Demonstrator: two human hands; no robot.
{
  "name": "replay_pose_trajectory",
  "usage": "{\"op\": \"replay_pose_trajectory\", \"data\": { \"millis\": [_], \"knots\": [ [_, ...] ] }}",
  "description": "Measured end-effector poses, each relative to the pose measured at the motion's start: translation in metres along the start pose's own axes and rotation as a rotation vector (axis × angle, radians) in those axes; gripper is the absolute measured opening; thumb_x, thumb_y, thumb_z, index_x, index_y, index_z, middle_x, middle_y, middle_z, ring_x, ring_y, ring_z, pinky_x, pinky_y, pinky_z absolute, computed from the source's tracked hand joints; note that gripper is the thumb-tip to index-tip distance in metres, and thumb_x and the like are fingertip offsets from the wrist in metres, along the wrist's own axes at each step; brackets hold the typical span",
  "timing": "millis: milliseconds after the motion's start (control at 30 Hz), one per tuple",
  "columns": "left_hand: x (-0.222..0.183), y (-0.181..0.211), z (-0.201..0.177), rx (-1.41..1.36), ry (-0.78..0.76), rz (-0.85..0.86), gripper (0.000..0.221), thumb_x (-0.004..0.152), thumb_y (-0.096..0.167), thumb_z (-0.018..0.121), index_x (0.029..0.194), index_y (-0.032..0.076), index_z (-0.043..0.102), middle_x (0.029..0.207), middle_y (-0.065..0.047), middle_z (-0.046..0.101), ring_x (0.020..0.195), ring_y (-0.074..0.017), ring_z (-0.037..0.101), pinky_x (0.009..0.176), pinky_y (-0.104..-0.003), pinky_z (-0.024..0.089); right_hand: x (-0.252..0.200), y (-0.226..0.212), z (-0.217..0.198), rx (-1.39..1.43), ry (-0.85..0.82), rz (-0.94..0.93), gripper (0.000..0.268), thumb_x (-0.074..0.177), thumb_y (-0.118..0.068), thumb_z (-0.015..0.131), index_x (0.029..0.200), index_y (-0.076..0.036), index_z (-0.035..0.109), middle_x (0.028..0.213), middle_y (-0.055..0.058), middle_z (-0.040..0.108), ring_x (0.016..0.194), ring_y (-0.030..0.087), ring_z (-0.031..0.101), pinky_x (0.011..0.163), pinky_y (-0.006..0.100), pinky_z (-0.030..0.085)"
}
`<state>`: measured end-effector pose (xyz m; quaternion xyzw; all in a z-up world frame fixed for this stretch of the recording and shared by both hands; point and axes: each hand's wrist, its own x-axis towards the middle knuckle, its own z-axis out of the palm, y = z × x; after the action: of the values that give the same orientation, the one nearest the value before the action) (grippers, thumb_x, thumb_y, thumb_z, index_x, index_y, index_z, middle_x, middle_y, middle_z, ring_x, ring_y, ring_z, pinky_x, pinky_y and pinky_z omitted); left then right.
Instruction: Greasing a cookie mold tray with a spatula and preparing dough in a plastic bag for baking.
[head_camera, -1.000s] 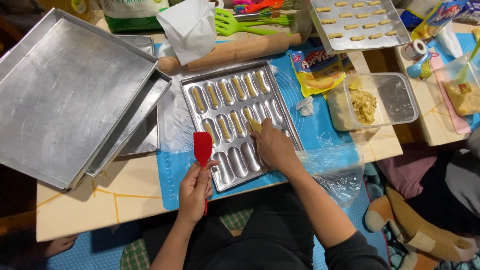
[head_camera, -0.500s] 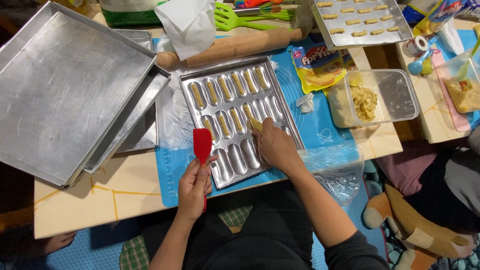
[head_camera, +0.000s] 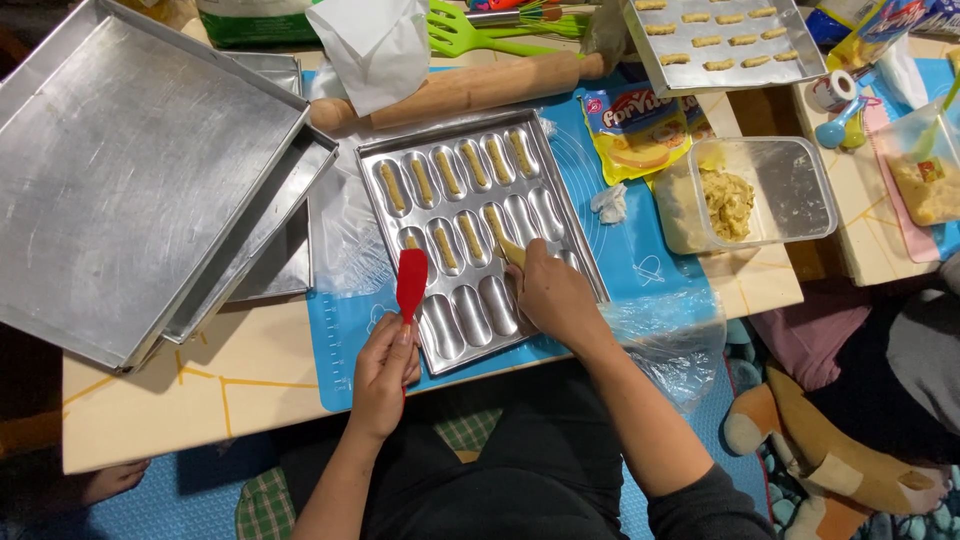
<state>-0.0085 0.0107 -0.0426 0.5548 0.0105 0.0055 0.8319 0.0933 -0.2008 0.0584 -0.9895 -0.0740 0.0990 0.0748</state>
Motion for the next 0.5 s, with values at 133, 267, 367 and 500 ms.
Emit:
{"op": "replay_pose_trajectory", "data": {
  "millis": [133, 267, 367, 500],
  "knots": [
    [0.003, 0.025, 0.007, 0.067, -0.006, 0.015, 0.036, 0.111, 0.018, 0.041, 0.112, -0.008, 0.066, 0.085, -0.002, 0.039, 0.055, -0.0056, 0.040, 0.044, -0.021, 0.037, -0.004, 0.000, -0.004, 0.001, -0.004, -0.005, 0.029, 0.105, -0.030, 0.052, 0.105, -0.001, 0.055, 0.081, 0.025, 0.071, 0.072, 0.042, 0.076, 0.062, 0.046, 0.061],
    [0.011, 0.054, 0.012, 0.307, 0.003, 0.052, 0.033, 0.108, 0.010, 0.044, 0.128, -0.007, 0.063, 0.082, -0.006, 0.050, 0.060, -0.0106, 0.052, 0.047, -0.024, 0.045, -0.006, 0.001, -0.006, 0.004, -0.020, -0.020, 0.029, 0.105, -0.029, 0.052, 0.104, 0.000, 0.057, 0.080, 0.025, 0.071, 0.072, 0.043, 0.076, 0.061, 0.047, 0.061],
    [0.020, 0.085, 0.019, 0.592, -0.014, 0.138, 0.032, 0.105, 0.010, 0.050, 0.131, -0.005, 0.064, 0.082, -0.013, 0.063, 0.066, -0.0206, 0.063, 0.052, -0.032, 0.051, -0.008, 0.002, -0.007, 0.001, -0.020, -0.022, 0.029, 0.105, -0.028, 0.052, 0.102, 0.000, 0.058, 0.078, 0.023, 0.070, 0.070, 0.041, 0.076, 0.060, 0.045, 0.061],
    [0.035, 0.105, 0.022, 1.078, -0.035, 0.329, 0.030, 0.104, 0.015, 0.057, 0.130, 0.010, 0.070, 0.090, -0.010, 0.074, 0.080, -0.0309, 0.073, 0.064, -0.038, 0.056, -0.010, 0.002, -0.008, -0.004, -0.021, -0.023, 0.029, 0.104, -0.028, 0.053, 0.101, 0.000, 0.060, 0.077, 0.022, 0.071, 0.069, 0.040, 0.076, 0.060, 0.045, 0.061]
  ]
}}
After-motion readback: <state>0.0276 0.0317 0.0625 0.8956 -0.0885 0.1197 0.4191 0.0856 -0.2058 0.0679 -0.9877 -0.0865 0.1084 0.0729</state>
